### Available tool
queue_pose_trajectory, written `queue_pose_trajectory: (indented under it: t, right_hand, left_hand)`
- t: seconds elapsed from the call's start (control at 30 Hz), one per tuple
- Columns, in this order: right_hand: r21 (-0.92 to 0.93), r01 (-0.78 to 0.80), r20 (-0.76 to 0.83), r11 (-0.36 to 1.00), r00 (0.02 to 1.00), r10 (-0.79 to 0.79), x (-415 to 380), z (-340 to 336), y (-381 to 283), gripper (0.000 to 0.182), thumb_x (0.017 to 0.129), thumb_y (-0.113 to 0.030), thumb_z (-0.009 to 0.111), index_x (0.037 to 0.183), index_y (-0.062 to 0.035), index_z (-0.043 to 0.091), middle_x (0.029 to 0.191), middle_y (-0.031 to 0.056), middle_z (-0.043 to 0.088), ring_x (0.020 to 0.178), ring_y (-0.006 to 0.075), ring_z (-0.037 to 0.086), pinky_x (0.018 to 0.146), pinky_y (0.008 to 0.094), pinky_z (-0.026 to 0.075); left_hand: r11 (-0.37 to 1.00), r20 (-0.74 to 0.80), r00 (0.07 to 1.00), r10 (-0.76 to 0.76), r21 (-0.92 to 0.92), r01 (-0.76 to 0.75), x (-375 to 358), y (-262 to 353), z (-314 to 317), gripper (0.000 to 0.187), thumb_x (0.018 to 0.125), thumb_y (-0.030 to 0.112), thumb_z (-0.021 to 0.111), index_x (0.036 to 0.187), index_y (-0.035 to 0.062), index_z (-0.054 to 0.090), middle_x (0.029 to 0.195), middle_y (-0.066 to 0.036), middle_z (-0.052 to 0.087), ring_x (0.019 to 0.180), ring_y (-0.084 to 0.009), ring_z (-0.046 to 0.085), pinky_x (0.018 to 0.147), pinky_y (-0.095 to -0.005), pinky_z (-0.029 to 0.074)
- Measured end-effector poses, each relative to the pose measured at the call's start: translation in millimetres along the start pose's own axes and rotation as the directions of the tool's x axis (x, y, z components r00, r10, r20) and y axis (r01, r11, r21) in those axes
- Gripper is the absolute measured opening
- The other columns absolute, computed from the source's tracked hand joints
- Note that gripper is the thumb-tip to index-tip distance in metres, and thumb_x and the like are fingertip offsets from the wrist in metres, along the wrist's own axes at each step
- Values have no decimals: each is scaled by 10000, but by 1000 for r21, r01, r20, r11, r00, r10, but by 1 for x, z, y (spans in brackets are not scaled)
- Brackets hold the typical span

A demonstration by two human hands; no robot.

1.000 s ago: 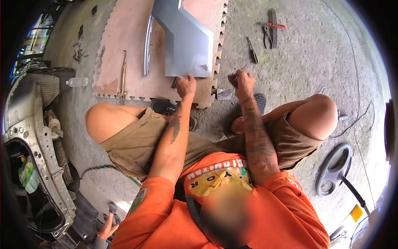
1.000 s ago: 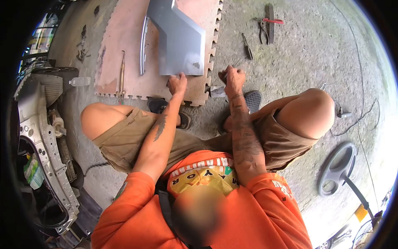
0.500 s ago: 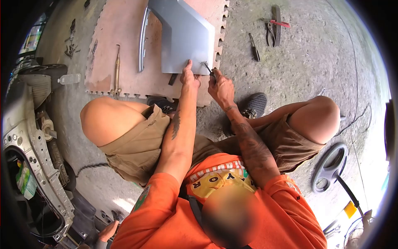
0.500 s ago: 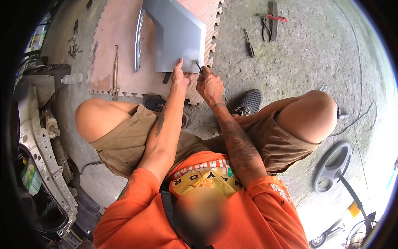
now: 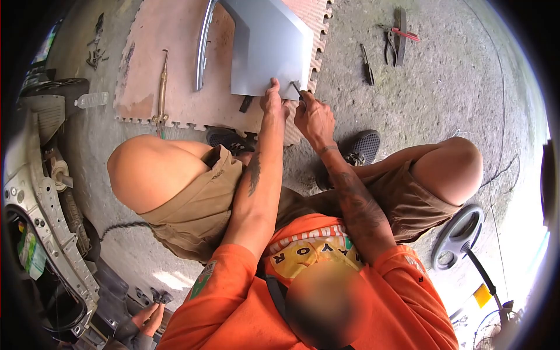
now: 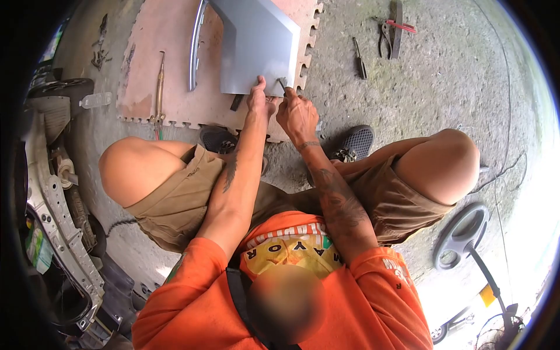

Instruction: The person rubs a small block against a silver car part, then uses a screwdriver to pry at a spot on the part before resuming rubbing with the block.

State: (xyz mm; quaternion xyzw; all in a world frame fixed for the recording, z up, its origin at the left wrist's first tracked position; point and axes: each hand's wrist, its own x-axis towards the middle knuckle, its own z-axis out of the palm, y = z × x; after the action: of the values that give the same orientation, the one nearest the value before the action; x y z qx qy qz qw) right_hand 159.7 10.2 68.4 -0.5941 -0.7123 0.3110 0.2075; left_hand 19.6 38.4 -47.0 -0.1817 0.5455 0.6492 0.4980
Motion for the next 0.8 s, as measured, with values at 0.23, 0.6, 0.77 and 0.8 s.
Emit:
queue_pose_trajectory:
  t: [0.23, 0.6, 0.77, 0.8]
  right_hand:
    - [-69, 37, -17, 997, 999, -38, -1, 0, -6, 269, 860, -166, 598, 1101, -78, 680, 842, 212, 684, 775, 426, 684, 674, 512, 539]
    - [-208, 53, 110, 977, 993, -31, 8, -3, -15, 284, 872, -179, 563, 1109, -80, 684, 863, 220, 707, 777, 412, 697, 674, 482, 560]
    - [-309, 118, 298, 944, 954, -22, 22, -15, -33, 266, 856, -201, 562, 1053, -68, 682, 922, 221, 697, 845, 368, 703, 712, 451, 568]
    - [-313, 110, 296, 944, 955, -13, 24, -14, -36, 266, 856, -201, 562, 1053, -68, 682, 922, 221, 697, 845, 368, 703, 712, 451, 568]
  left_hand:
    - [999, 69, 997, 33, -33, -30, -5, 3, 1, 406, 960, 270, 686, 1330, 157, 560, 1273, -51, 605, 1165, -246, 580, 1004, -509, 481]
    - [998, 21, 998, 57, 19, -57, -31, 8, 7, 423, 949, 259, 703, 1334, 180, 547, 1298, -14, 592, 1173, -227, 573, 998, -478, 478]
    - [984, 131, 980, 151, 72, -161, -37, 11, 1, 441, 948, 135, 691, 1352, 92, 520, 1297, -75, 603, 1158, -257, 598, 937, -535, 503]
    - [985, 132, 981, 142, 76, -153, -39, 13, 3, 441, 948, 135, 691, 1352, 92, 520, 1297, -75, 603, 1158, -257, 598, 937, -535, 503]
